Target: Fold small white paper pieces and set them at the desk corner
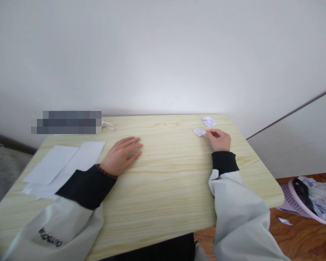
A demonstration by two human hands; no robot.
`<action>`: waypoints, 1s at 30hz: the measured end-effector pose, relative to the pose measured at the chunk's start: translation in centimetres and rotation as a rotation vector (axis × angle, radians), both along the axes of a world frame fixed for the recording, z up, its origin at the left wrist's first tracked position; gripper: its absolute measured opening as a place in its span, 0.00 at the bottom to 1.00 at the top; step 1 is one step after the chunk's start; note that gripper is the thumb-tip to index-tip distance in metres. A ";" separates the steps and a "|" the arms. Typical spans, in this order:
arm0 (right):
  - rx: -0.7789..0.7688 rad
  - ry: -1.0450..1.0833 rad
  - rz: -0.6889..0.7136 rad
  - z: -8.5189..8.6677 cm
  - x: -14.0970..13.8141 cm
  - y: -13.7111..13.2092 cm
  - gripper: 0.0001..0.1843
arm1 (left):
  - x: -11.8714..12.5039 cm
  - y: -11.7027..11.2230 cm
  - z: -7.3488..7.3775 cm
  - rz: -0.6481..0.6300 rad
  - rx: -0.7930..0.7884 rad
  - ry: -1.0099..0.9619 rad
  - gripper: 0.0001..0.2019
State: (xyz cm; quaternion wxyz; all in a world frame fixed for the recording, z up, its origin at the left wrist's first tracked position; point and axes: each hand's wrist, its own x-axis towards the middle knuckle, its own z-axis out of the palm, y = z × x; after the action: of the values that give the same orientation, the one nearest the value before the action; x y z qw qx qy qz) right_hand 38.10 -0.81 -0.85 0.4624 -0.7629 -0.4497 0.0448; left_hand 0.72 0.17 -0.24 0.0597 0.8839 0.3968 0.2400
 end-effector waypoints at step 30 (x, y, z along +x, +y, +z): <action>0.150 -0.340 -0.125 -0.7 1.2 -0.2 0.14 | 0.0 0.2 -0.2 0.009 -0.011 -0.017 0.13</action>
State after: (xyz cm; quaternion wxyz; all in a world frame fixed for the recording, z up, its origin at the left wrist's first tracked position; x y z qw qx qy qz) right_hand 39.35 -1.04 -1.51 0.4371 -0.7493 -0.4753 -0.1468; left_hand 0.74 0.37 -0.43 0.0670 0.8797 0.4016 0.2458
